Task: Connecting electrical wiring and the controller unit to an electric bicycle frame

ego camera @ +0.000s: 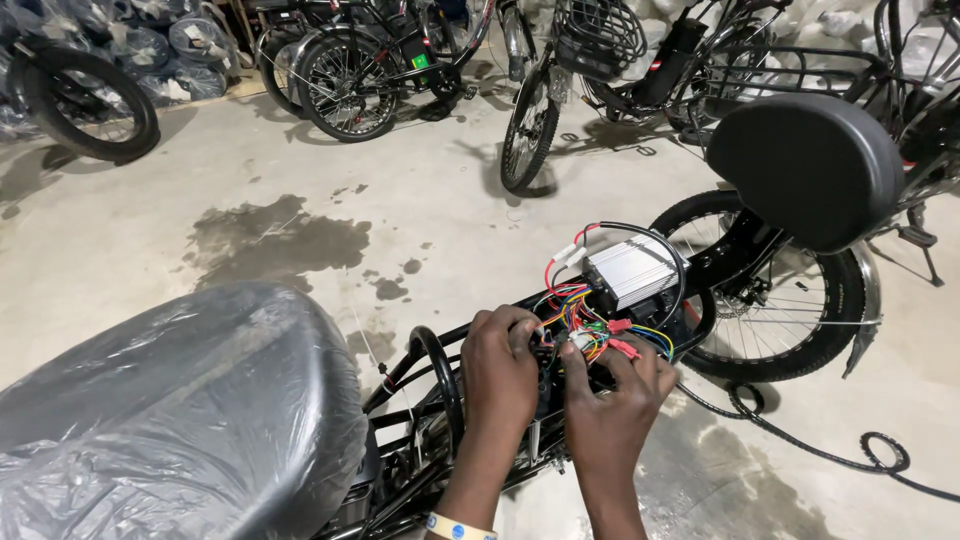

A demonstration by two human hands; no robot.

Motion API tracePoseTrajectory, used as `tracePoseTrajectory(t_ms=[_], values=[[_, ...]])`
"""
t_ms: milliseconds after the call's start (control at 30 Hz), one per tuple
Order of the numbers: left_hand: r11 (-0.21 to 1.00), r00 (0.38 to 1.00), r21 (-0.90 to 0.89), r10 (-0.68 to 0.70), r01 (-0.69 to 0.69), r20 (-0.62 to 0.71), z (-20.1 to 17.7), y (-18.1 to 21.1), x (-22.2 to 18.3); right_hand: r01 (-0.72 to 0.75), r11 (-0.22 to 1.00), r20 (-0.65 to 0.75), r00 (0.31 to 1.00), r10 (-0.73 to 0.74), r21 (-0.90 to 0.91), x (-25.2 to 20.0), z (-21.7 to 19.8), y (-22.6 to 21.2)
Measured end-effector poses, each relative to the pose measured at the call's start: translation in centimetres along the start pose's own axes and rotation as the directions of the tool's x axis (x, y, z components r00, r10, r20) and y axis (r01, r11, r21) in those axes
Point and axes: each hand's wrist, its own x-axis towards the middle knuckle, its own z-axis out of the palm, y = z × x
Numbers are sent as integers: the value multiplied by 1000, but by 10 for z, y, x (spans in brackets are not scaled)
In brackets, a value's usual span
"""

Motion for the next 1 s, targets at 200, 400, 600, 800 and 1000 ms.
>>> tracePoseTrajectory(t_ms=[200, 400, 600, 800, 1000], values=[[974, 974, -27, 222, -223, -40, 0, -3, -6, 83, 985, -46, 995, -91, -154, 6, 12, 10], [947, 937, -8, 315, -320, -152, 8, -7, -11, 88, 973, 56, 995, -78, -211, 18, 11, 17], [975, 967, -96, 184, -202, -175, 10, -12, -4, 53, 985, 427, 904, 23, -165, 36, -14, 25], [973, 966, -43, 218, -226, -139, 15, -17, 1, 74, 992, 506, 863, -12, -103, 36, -16, 35], [945, 946, 56, 323, -322, -5, 14, -12, 3, 145, 987, 249, 960, -125, -64, 27, -6, 26]])
